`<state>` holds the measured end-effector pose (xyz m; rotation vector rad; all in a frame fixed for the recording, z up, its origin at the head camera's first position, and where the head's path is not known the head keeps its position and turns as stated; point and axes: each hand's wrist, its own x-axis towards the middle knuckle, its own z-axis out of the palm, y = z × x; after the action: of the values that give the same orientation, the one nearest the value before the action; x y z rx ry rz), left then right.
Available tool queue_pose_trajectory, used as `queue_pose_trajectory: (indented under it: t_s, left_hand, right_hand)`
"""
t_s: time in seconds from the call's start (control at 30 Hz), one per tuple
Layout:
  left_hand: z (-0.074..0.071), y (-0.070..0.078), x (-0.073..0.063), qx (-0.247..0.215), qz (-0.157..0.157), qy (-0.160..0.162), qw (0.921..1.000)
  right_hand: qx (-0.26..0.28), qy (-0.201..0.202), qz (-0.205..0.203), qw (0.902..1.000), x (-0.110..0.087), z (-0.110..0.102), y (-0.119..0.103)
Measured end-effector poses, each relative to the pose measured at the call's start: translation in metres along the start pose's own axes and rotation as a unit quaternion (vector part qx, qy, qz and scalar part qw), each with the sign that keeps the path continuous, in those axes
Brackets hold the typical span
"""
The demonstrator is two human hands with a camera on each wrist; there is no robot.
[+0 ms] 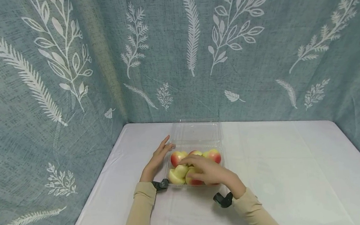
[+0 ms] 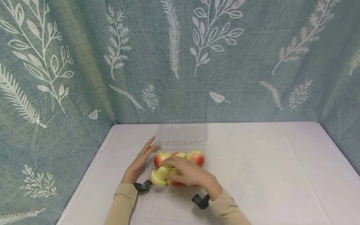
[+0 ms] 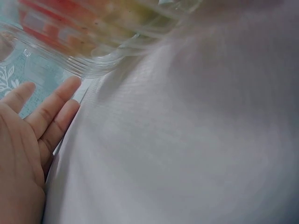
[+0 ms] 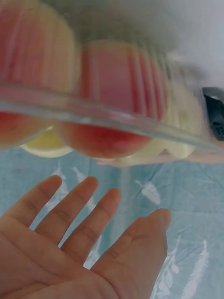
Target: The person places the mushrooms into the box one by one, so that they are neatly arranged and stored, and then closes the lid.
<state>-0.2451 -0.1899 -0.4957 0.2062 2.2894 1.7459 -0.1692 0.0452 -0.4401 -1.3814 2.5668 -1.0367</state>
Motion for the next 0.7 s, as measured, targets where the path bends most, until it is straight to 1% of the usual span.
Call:
queue_pose_trajectory:
  t_s: [0.03,0.1,0.17,0.2,0.37,0.43,0.5,0.63,0.7]
  left_hand:
    - [0.001,0.003,-0.003,-0.001,0.002,0.0,1.0]
    - [0.0,0.004,-0.003,-0.01,0.001,-0.003,0.9999]
    - [0.001,0.004,-0.004,-0.008,0.0,-0.002,1.0]
    - [0.001,0.008,-0.006,-0.01,-0.003,-0.004,0.9999]
    - [0.001,0.01,-0.008,0.003,-0.005,0.002,1.0]
    - [0.001,0.01,-0.008,0.003,-0.006,0.004,1.0]
    - [0.001,0.01,-0.009,0.0,-0.004,0.003,1.0]
    - [0.001,0.01,-0.009,-0.001,-0.001,0.006,1.0]
    - [0.002,0.011,-0.01,0.001,0.0,0.007,1.0]
  right_hand:
    - [0.002,0.007,-0.006,1.0,-0.001,-0.002,0.0]
    - [0.011,0.017,-0.019,0.9996,-0.004,-0.004,0.003]
    - [0.02,0.022,-0.025,0.9992,-0.006,-0.007,0.005]
    - [0.019,0.024,-0.021,0.9993,-0.007,-0.008,0.006]
    - [0.0,0.038,0.02,0.9991,-0.013,-0.016,0.01]
    - [-0.008,0.046,0.03,0.9984,-0.015,-0.018,0.013]
    - [-0.003,0.055,0.035,0.9979,-0.017,-0.02,0.015]
    - [0.01,0.076,0.029,0.9966,-0.02,-0.022,0.022]
    - [0.005,0.089,0.029,0.9956,-0.023,-0.023,0.025]
